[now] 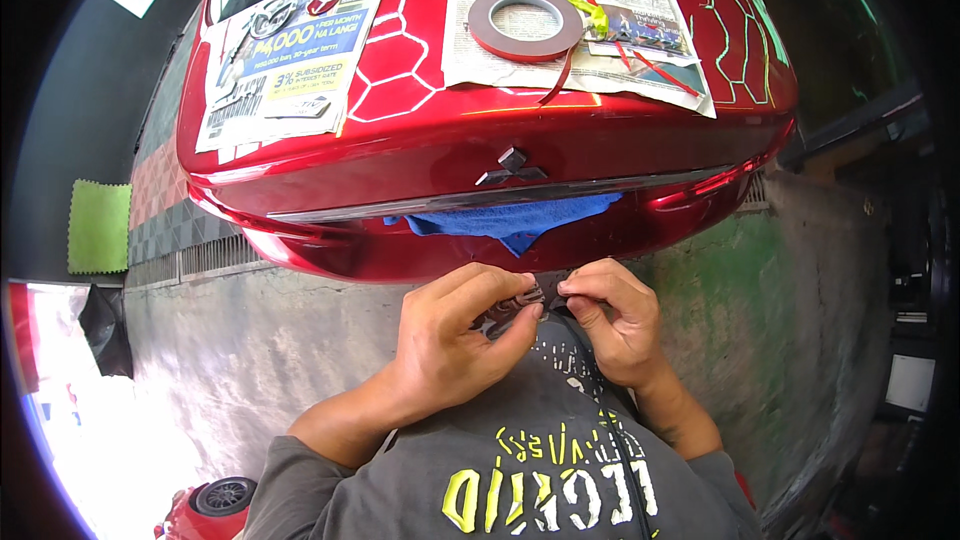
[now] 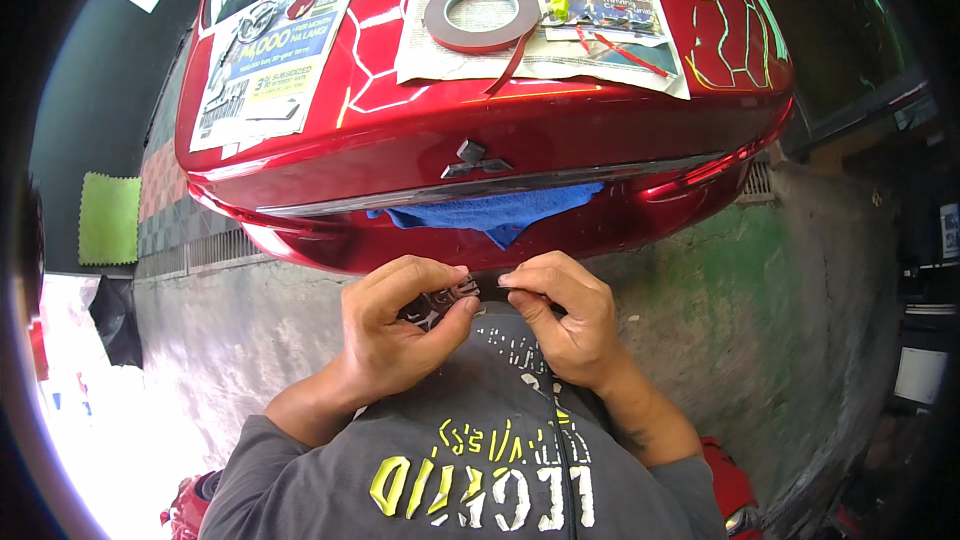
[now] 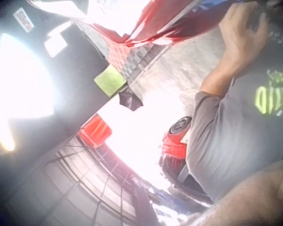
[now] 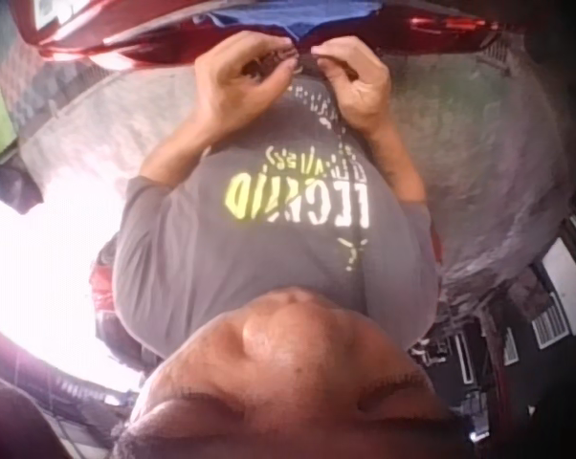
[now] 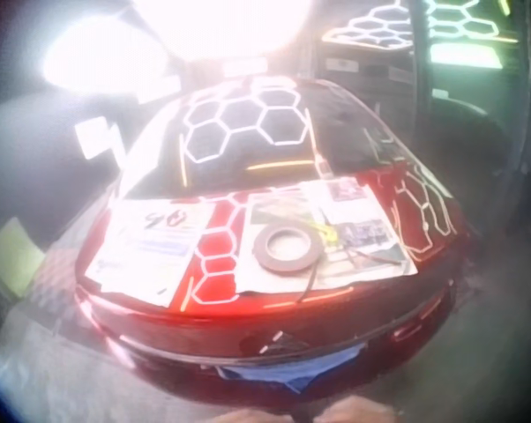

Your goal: The person assembles a Mitsubishi car emblem by hand, attaching red backing pieces to the chrome logo. They repeatedly adjust and align the components while holding the emblem in front of the car's trunk.

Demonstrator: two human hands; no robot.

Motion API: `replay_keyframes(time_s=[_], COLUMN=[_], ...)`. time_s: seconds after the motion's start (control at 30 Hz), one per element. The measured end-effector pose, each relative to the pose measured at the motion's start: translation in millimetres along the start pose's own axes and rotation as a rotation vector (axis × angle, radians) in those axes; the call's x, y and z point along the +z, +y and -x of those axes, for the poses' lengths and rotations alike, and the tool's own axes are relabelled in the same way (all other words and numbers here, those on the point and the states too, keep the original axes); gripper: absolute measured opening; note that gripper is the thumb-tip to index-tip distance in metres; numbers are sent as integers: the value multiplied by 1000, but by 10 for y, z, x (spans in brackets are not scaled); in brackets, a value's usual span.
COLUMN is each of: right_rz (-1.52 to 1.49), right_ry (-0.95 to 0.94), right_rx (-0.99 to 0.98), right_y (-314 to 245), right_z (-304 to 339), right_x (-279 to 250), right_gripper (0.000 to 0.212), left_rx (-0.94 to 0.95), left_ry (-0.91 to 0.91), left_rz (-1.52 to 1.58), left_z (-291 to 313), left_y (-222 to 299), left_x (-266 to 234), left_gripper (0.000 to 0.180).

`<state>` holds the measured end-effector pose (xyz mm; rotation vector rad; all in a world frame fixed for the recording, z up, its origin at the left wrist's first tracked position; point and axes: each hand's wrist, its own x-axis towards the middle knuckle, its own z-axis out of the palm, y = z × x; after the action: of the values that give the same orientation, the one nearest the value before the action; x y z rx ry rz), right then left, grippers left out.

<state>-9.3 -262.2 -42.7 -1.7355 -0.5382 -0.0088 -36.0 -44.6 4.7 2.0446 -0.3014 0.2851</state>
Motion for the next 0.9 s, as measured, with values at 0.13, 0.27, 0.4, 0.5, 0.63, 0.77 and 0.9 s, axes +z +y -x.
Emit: replay_keyframes(time_s=[0.13,0.27,0.4,0.5,0.63,0.77,0.9], right_rz=[8,-34,-91,-163,-143,-109,-115], right_ry=[-1,-24,-13,7,28,33,30], right_rx=[1,30,125,161,-52,-90,-131], right_y=[-101,-69,-98,-89,22,-34,-31], right_z=[-84,-64,-57,-37,-71,-103,-110], right_x=[1,23,32,62,79,105,149], right_gripper=[18,18,16,13,11,14,16], left_rx=[-6,-48,-53,-85,-183,-302,-285], left_ry=[-13,-16,-4,2,-49,-77,-103], left_rz=[22,26,42,52,111,326,299], left_z=[-16,-28,-23,1,-8,22,23], left_y=[16,48,41,41,95,47,52], left_x=[-9,-20,-15,-17,-55,-40,-56], left_gripper=[23,23,23,24,24,23,23])
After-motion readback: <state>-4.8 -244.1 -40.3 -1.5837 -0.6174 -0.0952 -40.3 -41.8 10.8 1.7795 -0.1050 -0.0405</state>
